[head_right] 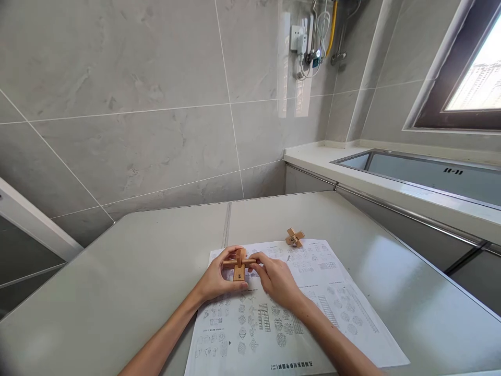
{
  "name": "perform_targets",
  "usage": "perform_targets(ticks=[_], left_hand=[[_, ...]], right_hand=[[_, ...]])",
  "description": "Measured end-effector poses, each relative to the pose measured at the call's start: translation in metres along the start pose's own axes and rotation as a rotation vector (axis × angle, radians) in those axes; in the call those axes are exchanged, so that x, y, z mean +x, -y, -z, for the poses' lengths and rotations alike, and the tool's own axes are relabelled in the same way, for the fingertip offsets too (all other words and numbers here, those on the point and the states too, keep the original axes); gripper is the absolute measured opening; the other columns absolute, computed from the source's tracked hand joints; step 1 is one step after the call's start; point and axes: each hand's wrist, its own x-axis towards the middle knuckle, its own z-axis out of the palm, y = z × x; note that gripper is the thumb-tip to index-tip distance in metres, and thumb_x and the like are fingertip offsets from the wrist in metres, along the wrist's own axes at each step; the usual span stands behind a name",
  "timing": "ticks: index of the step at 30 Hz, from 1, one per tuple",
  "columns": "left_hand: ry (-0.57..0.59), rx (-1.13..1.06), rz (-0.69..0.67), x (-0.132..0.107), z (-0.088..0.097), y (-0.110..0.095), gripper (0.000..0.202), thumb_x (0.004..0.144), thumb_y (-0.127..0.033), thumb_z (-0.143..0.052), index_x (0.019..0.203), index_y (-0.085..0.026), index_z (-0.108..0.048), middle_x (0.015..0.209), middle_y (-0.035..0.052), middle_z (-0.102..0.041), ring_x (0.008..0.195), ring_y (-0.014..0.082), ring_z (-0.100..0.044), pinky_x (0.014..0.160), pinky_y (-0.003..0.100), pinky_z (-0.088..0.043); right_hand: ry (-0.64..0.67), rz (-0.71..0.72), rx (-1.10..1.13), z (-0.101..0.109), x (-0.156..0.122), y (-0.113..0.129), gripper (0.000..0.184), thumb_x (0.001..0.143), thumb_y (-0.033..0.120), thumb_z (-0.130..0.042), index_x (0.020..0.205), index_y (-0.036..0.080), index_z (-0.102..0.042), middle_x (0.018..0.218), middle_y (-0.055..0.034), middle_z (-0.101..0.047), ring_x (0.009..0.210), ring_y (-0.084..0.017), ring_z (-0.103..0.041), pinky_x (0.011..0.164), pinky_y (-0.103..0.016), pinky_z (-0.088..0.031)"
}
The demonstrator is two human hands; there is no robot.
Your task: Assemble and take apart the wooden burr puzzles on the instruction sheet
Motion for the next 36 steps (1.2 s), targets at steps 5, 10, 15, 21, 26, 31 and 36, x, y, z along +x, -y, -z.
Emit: perform_targets(ticks=[5, 10, 15, 21, 26, 31, 36], left_hand=[[-0.045, 0.043, -0.011, 0.000, -0.001, -0.003, 0.080, 0.065, -0.038, -0.097, 0.134, -0.026, -0.059, 0.126, 0.0076, -0.068, 0.120, 0.0305, -0.065, 0.107, 0.045, -0.051], [-0.047, 0.068, -0.004, 0.000, -0.002, -0.004, 0.082, 0.063, -0.038, -0.098, 0.133, -0.027, -0.057, 0.127, 0.0077, -0.067, 0.117, 0.0301, -0.066, 0.106, 0.046, -0.051], [-0.062, 0.085, -0.029, -0.002, -0.002, -0.005, 0.085, 0.063, -0.039, -0.098, 0.136, -0.027, -0.055, 0.128, 0.0088, -0.067, 0.121, 0.0307, -0.064, 0.108, 0.045, -0.050], [-0.085, 0.102, -0.056, -0.005, -0.006, -0.006, 0.091, 0.065, -0.040, -0.097, 0.142, -0.027, -0.050, 0.135, 0.0089, -0.065, 0.119, 0.0294, -0.065, 0.107, 0.045, -0.052], [-0.085, 0.089, -0.076, -0.005, -0.008, -0.004, 0.094, 0.064, -0.038, -0.098, 0.143, -0.027, -0.049, 0.131, 0.0096, -0.067, 0.116, 0.0295, -0.067, 0.103, 0.045, -0.054], [-0.104, 0.072, -0.115, -0.006, -0.010, -0.003, 0.092, 0.065, -0.040, -0.098, 0.143, -0.027, -0.051, 0.132, 0.0097, -0.063, 0.118, 0.0288, -0.066, 0.100, 0.041, -0.058], [-0.102, 0.135, -0.168, -0.006, -0.011, -0.002, 0.091, 0.065, -0.042, -0.098, 0.142, -0.027, -0.054, 0.132, 0.0103, -0.061, 0.118, 0.0294, -0.066, 0.101, 0.042, -0.059]], right_hand=[[-0.064, 0.046, -0.077, -0.006, 0.001, -0.006, 0.026, 0.109, 0.033, -0.038, 0.116, 0.028, -0.063, 0.094, -0.0015, -0.080, 0.072, -0.022, -0.072, 0.066, -0.030, -0.046], [-0.063, 0.038, -0.043, -0.006, 0.000, -0.005, 0.026, 0.110, 0.033, -0.038, 0.116, 0.028, -0.063, 0.098, -0.0015, -0.080, 0.070, -0.021, -0.070, 0.067, -0.031, -0.047], [-0.034, 0.012, -0.029, -0.004, -0.001, -0.003, 0.027, 0.111, 0.034, -0.037, 0.116, 0.028, -0.062, 0.087, 0.0003, -0.077, 0.060, -0.020, -0.063, 0.064, -0.031, -0.046], [-0.034, 0.048, -0.015, -0.003, 0.000, -0.004, 0.022, 0.109, 0.035, -0.046, 0.111, 0.028, -0.066, 0.101, -0.0022, -0.076, 0.071, -0.020, -0.065, 0.068, -0.032, -0.048], [-0.005, 0.010, 0.039, -0.001, 0.001, -0.004, 0.020, 0.106, 0.032, -0.052, 0.109, 0.029, -0.071, 0.103, -0.0035, -0.074, 0.074, -0.020, -0.062, 0.065, -0.032, -0.049], [0.044, -0.012, 0.021, -0.003, 0.001, -0.005, 0.014, 0.100, 0.023, -0.055, 0.097, 0.027, -0.067, 0.095, -0.0016, -0.070, 0.072, -0.019, -0.060, 0.063, -0.031, -0.047], [0.068, -0.022, -0.008, -0.007, 0.001, -0.006, 0.016, 0.095, 0.018, -0.055, 0.082, 0.024, -0.059, 0.083, 0.0003, -0.065, 0.070, -0.018, -0.057, 0.063, -0.030, -0.044]])
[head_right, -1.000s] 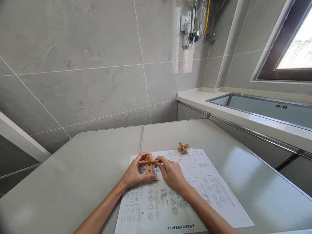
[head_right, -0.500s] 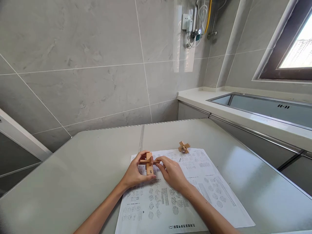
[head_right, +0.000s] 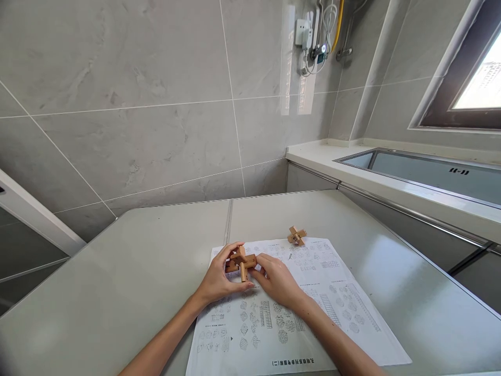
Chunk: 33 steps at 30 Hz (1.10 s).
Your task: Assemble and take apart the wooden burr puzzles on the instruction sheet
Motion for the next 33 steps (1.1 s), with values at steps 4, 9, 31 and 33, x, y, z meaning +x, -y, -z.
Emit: perform_targets(ticks=[4, 9, 31, 33], left_hand=[[-0.008, 0.013, 0.006, 0.000, 0.000, 0.002, 0.089, 0.064, -0.042, -0.098, 0.141, -0.026, -0.055, 0.128, 0.0101, -0.062, 0.114, 0.0298, -0.068, 0.101, 0.043, -0.059], [-0.014, -0.058, 0.052, -0.001, -0.001, 0.005, 0.089, 0.064, -0.040, -0.099, 0.141, -0.026, -0.056, 0.131, 0.0111, -0.063, 0.117, 0.0302, -0.068, 0.103, 0.042, -0.058], [0.085, -0.365, 0.264, 0.004, 0.012, 0.006, 0.073, 0.084, -0.055, -0.083, 0.143, -0.027, -0.052, 0.130, 0.0119, -0.069, 0.123, 0.0295, -0.065, 0.108, 0.043, -0.047], [0.070, -0.435, 0.248, 0.005, 0.014, 0.007, 0.065, 0.091, -0.063, -0.073, 0.141, -0.026, -0.056, 0.137, 0.0134, -0.067, 0.124, 0.0289, -0.064, 0.106, 0.041, -0.047]], right_hand=[[0.009, -0.032, 0.058, 0.002, -0.001, 0.005, 0.015, 0.097, 0.020, -0.055, 0.105, 0.026, -0.066, 0.097, -0.0006, -0.072, 0.071, -0.018, -0.060, 0.065, -0.030, -0.048], [0.015, -0.081, 0.126, 0.006, 0.000, 0.010, 0.017, 0.097, 0.028, -0.060, 0.111, 0.026, -0.070, 0.092, -0.0006, -0.075, 0.067, -0.017, -0.061, 0.063, -0.029, -0.048], [0.168, -0.104, 0.389, 0.011, -0.001, 0.015, 0.019, 0.101, 0.037, -0.059, 0.109, 0.024, -0.070, 0.058, 0.0053, -0.064, 0.053, -0.016, -0.061, 0.061, -0.028, -0.045], [0.175, -0.143, 0.468, 0.015, 0.000, 0.016, 0.026, 0.101, 0.046, -0.060, 0.111, 0.024, -0.068, 0.062, 0.0042, -0.064, 0.053, -0.016, -0.059, 0.059, -0.029, -0.043]])
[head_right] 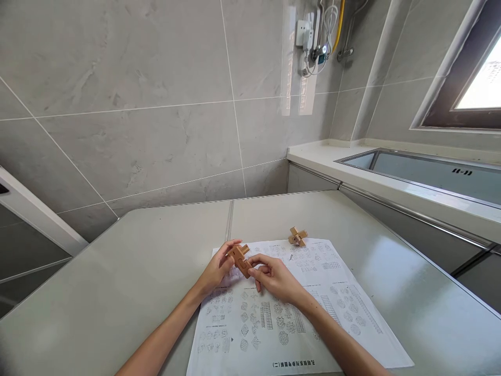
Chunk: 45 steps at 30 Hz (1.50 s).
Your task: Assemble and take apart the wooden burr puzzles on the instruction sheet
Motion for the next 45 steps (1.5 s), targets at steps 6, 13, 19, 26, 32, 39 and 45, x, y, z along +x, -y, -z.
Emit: perform_targets(ticks=[6, 13, 19, 26, 32, 39, 45], left_hand=[[-0.072, -0.193, 0.066, 0.006, 0.001, 0.004, 0.049, 0.098, -0.060, -0.064, 0.124, -0.019, -0.072, 0.109, 0.0094, -0.074, 0.089, 0.0191, -0.064, 0.081, 0.030, -0.048], [-0.138, -0.202, 0.076, 0.010, -0.002, 0.007, 0.037, 0.081, -0.045, -0.088, 0.104, -0.018, -0.078, 0.087, 0.0022, -0.070, 0.071, 0.0133, -0.059, 0.071, 0.025, -0.045], [-0.297, -0.266, 0.076, 0.013, 0.006, 0.010, 0.041, 0.078, -0.046, -0.089, 0.104, -0.017, -0.076, 0.091, 0.0040, -0.074, 0.066, 0.0099, -0.057, 0.070, 0.024, -0.047], [-0.332, -0.346, 0.083, 0.012, 0.008, 0.009, 0.052, 0.080, -0.049, -0.087, 0.118, -0.017, -0.074, 0.107, 0.0100, -0.078, 0.063, 0.0098, -0.059, 0.071, 0.028, -0.053], [-0.341, -0.351, 0.078, 0.011, 0.005, 0.006, 0.042, 0.079, -0.044, -0.088, 0.108, -0.017, -0.075, 0.108, 0.0103, -0.079, 0.062, 0.0102, -0.060, 0.065, 0.027, -0.050], [-0.339, -0.334, 0.065, 0.010, 0.003, 0.006, 0.038, 0.081, -0.042, -0.086, 0.105, -0.017, -0.071, 0.106, 0.0092, -0.079, 0.060, 0.0095, -0.060, 0.063, 0.026, -0.046], [-0.308, -0.299, 0.065, 0.008, -0.002, 0.003, 0.034, 0.082, -0.042, -0.084, 0.101, -0.017, -0.069, 0.108, 0.0106, -0.080, 0.061, 0.0105, -0.061, 0.065, 0.028, -0.045]], right_hand=[[-0.010, -0.066, 0.257, 0.009, 0.000, 0.004, 0.046, 0.091, 0.065, -0.068, 0.107, 0.022, -0.066, 0.080, -0.0003, -0.061, 0.061, -0.015, -0.053, 0.057, -0.029, -0.042], [-0.034, -0.119, 0.443, 0.015, 0.003, -0.005, 0.042, 0.088, 0.061, -0.072, 0.105, 0.023, -0.066, 0.079, -0.0001, -0.053, 0.059, -0.014, -0.041, 0.055, -0.028, -0.037], [-0.194, -0.068, 0.448, 0.020, 0.003, 0.000, 0.038, 0.088, 0.059, -0.072, 0.092, 0.022, -0.064, 0.082, -0.0018, -0.055, 0.057, -0.012, -0.036, 0.053, -0.030, -0.035], [-0.388, -0.130, 0.057, 0.014, 0.009, -0.013, 0.054, 0.091, 0.073, -0.060, 0.107, 0.022, -0.065, 0.078, -0.0015, -0.063, 0.055, -0.015, -0.048, 0.053, -0.031, -0.040], [-0.451, -0.041, -0.213, 0.004, 0.012, -0.029, 0.046, 0.094, 0.066, -0.060, 0.113, 0.024, -0.064, 0.089, -0.0052, -0.074, 0.065, -0.021, -0.062, 0.062, -0.035, -0.048], [-0.371, -0.023, -0.447, -0.003, 0.008, -0.027, 0.030, 0.104, 0.052, -0.049, 0.118, 0.027, -0.055, 0.089, -0.0016, -0.076, 0.065, -0.022, -0.064, 0.066, -0.036, -0.047], [-0.332, -0.007, -0.521, -0.004, 0.007, -0.030, 0.028, 0.105, 0.049, -0.046, 0.119, 0.027, -0.056, 0.084, -0.0018, -0.076, 0.067, -0.024, -0.066, 0.066, -0.036, -0.048]])
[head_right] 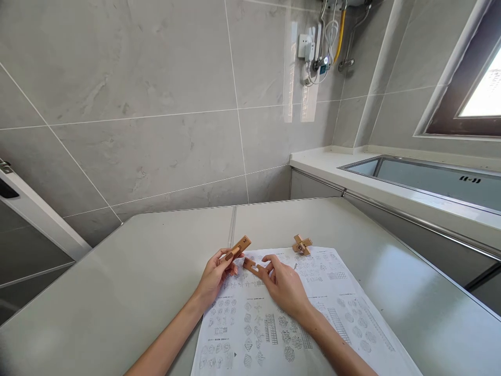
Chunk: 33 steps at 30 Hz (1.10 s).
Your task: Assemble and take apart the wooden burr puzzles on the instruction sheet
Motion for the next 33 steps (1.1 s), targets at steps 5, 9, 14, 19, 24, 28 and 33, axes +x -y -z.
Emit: perform_targets(ticks=[5, 9, 14, 19, 24, 28, 33], left_hand=[[0.007, 0.023, -0.011, 0.000, -0.002, 0.000, 0.034, 0.084, -0.044, -0.082, 0.101, -0.018, -0.068, 0.106, 0.0103, -0.080, 0.060, 0.0105, -0.060, 0.065, 0.029, -0.044], [0.012, 0.042, -0.019, 0.000, -0.002, 0.001, 0.034, 0.084, -0.044, -0.081, 0.100, -0.018, -0.067, 0.105, 0.0095, -0.080, 0.060, 0.0109, -0.060, 0.065, 0.029, -0.044], [0.027, 0.075, -0.025, 0.001, -0.001, 0.003, 0.035, 0.085, -0.046, -0.080, 0.101, -0.018, -0.067, 0.104, 0.0096, -0.080, 0.060, 0.0115, -0.061, 0.065, 0.029, -0.044], [0.043, 0.126, -0.054, 0.002, 0.000, 0.006, 0.036, 0.089, -0.049, -0.077, 0.101, -0.018, -0.063, 0.104, 0.0095, -0.079, 0.060, 0.0115, -0.062, 0.065, 0.029, -0.045], [0.048, 0.224, -0.129, 0.002, -0.001, 0.013, 0.039, 0.094, -0.056, -0.070, 0.101, -0.020, -0.057, 0.097, 0.0077, -0.078, 0.063, 0.0148, -0.066, 0.065, 0.030, -0.047], [0.034, 0.338, -0.225, -0.004, -0.006, 0.015, 0.033, 0.097, -0.053, -0.067, 0.102, -0.021, -0.059, 0.097, 0.0065, -0.076, 0.087, 0.0210, -0.071, 0.080, 0.033, -0.052], [0.065, 0.469, -0.304, -0.015, -0.012, 0.013, 0.020, 0.102, -0.043, -0.063, 0.103, -0.022, -0.062, 0.094, 0.0043, -0.073, 0.094, 0.0228, -0.070, 0.087, 0.035, -0.052]], right_hand=[[0.016, 0.023, -0.022, -0.001, -0.002, 0.001, 0.027, 0.105, 0.047, -0.045, 0.118, 0.027, -0.057, 0.078, -0.0009, -0.071, 0.067, -0.023, -0.066, 0.066, -0.035, -0.047], [0.060, 0.034, -0.049, 0.000, -0.003, 0.006, 0.028, 0.106, 0.048, -0.045, 0.117, 0.027, -0.059, 0.076, 0.0005, -0.069, 0.064, -0.022, -0.064, 0.063, -0.033, -0.045], [0.135, 0.095, -0.094, 0.001, -0.004, 0.007, 0.022, 0.106, 0.041, -0.044, 0.116, 0.027, -0.057, 0.079, 0.0009, -0.072, 0.066, -0.022, -0.065, 0.065, -0.034, -0.043], [0.122, 0.110, -0.098, -0.002, -0.004, 0.004, 0.017, 0.105, 0.037, -0.047, 0.113, 0.027, -0.058, 0.083, 0.0000, -0.074, 0.067, -0.022, -0.065, 0.066, -0.034, -0.042], [0.110, 0.031, 0.176, 0.002, -0.002, 0.010, 0.027, 0.106, 0.049, -0.048, 0.109, 0.025, -0.062, 0.086, -0.0018, -0.073, 0.067, -0.020, -0.061, 0.066, -0.033, -0.045], [0.228, -0.052, 0.502, 0.010, 0.001, 0.016, 0.046, 0.105, 0.064, -0.044, 0.102, 0.022, -0.064, 0.092, -0.0039, -0.073, 0.060, -0.016, -0.058, 0.061, -0.031, -0.047], [0.323, -0.044, 0.563, 0.014, 0.000, 0.021, 0.051, 0.101, 0.069, -0.050, 0.092, 0.021, -0.064, 0.077, -0.0020, -0.069, 0.062, -0.017, -0.059, 0.062, -0.031, -0.049]])
